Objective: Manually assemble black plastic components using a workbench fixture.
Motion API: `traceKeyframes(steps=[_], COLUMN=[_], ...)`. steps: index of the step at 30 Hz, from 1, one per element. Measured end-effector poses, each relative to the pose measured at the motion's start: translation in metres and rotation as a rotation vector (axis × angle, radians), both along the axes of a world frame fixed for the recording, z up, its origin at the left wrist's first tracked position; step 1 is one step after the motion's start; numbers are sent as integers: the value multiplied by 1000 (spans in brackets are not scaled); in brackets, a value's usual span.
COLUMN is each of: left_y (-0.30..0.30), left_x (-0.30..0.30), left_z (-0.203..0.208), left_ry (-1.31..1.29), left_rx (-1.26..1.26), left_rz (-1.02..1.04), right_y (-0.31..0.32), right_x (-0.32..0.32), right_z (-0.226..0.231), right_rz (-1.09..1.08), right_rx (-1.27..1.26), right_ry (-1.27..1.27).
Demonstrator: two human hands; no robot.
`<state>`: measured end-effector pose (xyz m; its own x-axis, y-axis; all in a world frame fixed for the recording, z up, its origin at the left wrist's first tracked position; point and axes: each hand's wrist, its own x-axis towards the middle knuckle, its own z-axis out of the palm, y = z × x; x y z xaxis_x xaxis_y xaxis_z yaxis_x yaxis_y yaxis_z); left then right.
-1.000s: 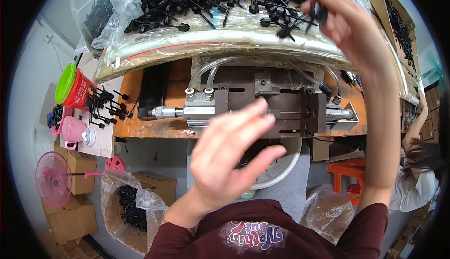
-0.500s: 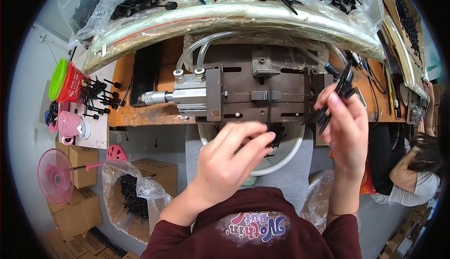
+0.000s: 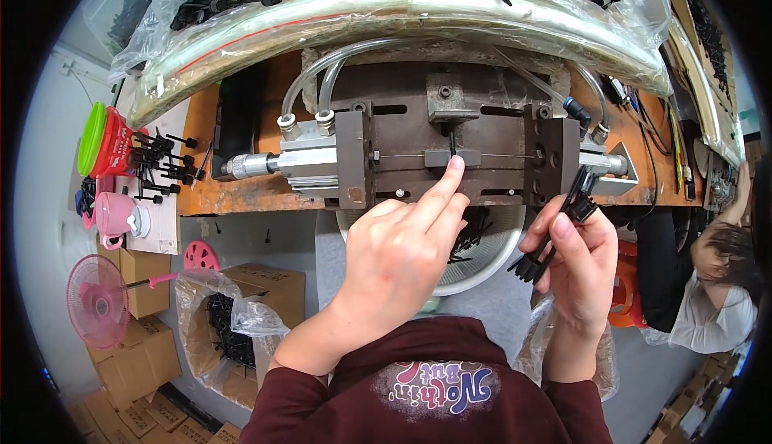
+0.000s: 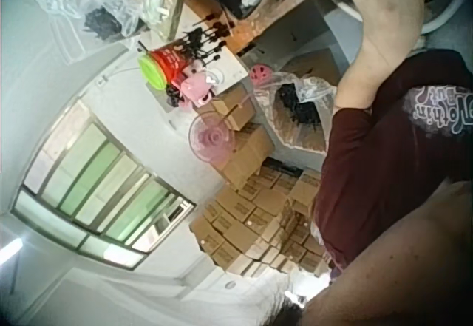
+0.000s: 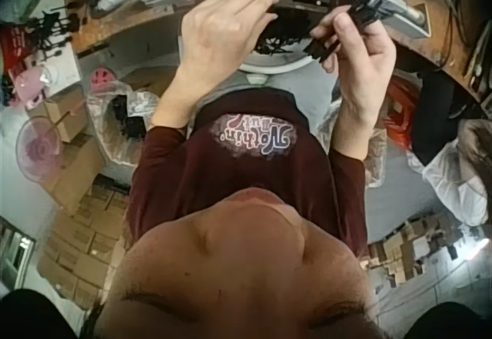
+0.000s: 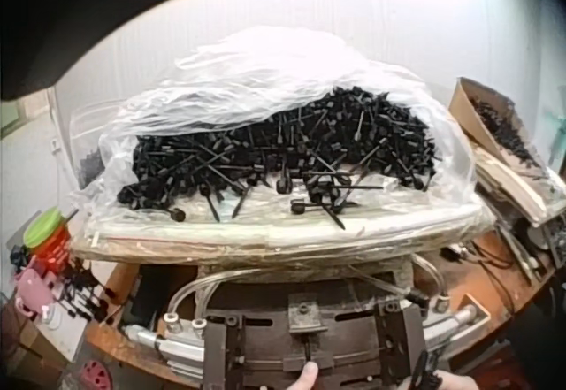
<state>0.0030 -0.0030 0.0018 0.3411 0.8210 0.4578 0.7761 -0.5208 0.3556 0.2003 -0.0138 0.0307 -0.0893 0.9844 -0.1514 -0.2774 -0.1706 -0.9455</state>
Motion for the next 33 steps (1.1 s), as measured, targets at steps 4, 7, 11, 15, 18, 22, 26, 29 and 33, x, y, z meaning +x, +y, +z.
traceKeyframes(steps=[4,7,11,15,18,22,26,29,33], left_y=[2,2,-15,-18,-21,-23,-12,-8,-2], left_x=[-1,-4,-4,-5,-5,-9,-7,-5,-1], left_z=[0,7,13,15,14,14,11,-1,0], left_ry=[-24,-123,-398,-334,-313,-307,-253,-54,-7], left_rx=[-11,-21,70,26,29,-7,-1,38,33], left_rz=[-11,-95,-355,-378,-357,-327,-121,-96,-42], right_y=[-1,-1,-5,-2,-1,0,-1,-1,-10], right_x=[-3,-8,-16,-20,-20,-22,-11,-9,-9], right_z=[-6,-7,-7,-8,-9,-10,-5,-9,-5], right_rz=[-7,-17,-12,70,84,60,-77,-52,-94], right_rx=[33,15,-1,-68,-74,-71,91,176,254], right_ry=[-39,-49,-46,14,42,43,-122,-64,-206])
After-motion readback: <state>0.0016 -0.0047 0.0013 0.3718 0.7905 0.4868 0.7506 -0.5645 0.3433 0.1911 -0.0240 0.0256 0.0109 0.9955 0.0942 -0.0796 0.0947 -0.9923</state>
